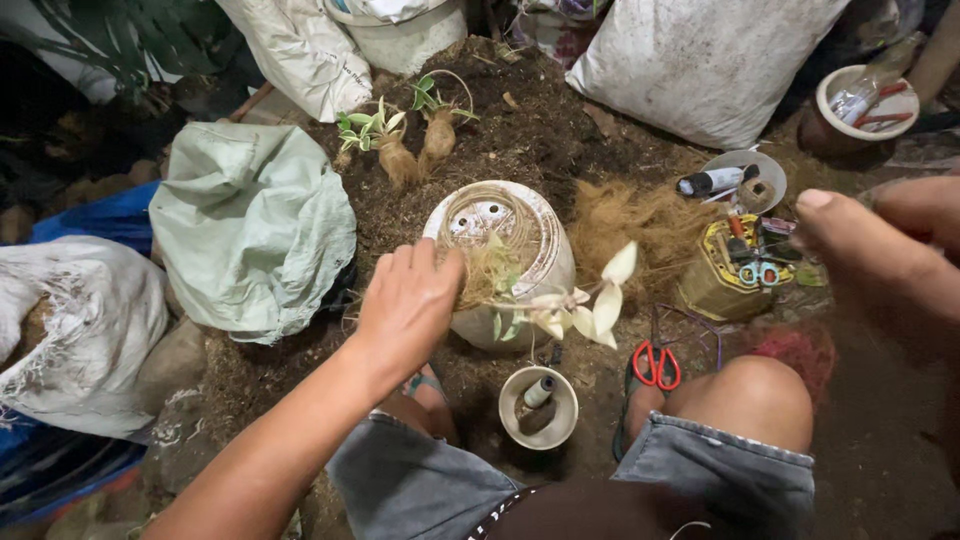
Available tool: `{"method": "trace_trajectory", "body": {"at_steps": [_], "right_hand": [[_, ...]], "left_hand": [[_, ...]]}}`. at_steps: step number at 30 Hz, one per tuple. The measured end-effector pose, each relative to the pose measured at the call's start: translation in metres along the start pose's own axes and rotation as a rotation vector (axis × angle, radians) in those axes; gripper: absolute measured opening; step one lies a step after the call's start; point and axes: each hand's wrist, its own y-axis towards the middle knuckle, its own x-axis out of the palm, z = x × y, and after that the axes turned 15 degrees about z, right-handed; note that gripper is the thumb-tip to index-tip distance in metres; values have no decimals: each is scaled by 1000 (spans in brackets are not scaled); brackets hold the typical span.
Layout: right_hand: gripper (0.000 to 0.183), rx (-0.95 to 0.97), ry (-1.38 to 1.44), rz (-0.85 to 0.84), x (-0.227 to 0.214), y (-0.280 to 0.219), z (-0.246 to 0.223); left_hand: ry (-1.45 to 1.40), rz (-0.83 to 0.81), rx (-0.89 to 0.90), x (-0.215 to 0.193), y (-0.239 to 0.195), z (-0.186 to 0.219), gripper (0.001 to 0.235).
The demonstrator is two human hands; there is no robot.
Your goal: The person wraps a small plant's root ball with coconut coir, repeatedly adjusting and tucking the fibers around the roots. The person handles the plant and coir by hand, occasionally picking up more coir from the floor.
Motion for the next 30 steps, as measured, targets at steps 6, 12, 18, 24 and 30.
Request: {"method": "trace_trajectory", "body": {"at_steps": [6,12,18,24,30], "right_hand": [[47,-169,-45,207,13,17,15],[14,-317,-211,441,66,79,66],[6,-343,-172,522,142,106,87],[18,280,30,102,261,102,105],[23,735,442,-279,374,13,102]], "left_hand": [[161,55,255,-18,2,13,35],[93,103,429,-35,1,21,39],[113,218,638,-31,-2,11,39],[-154,182,614,-16,-3,-13,45],[-653,164,-28,-3,-16,-26,75]]}}
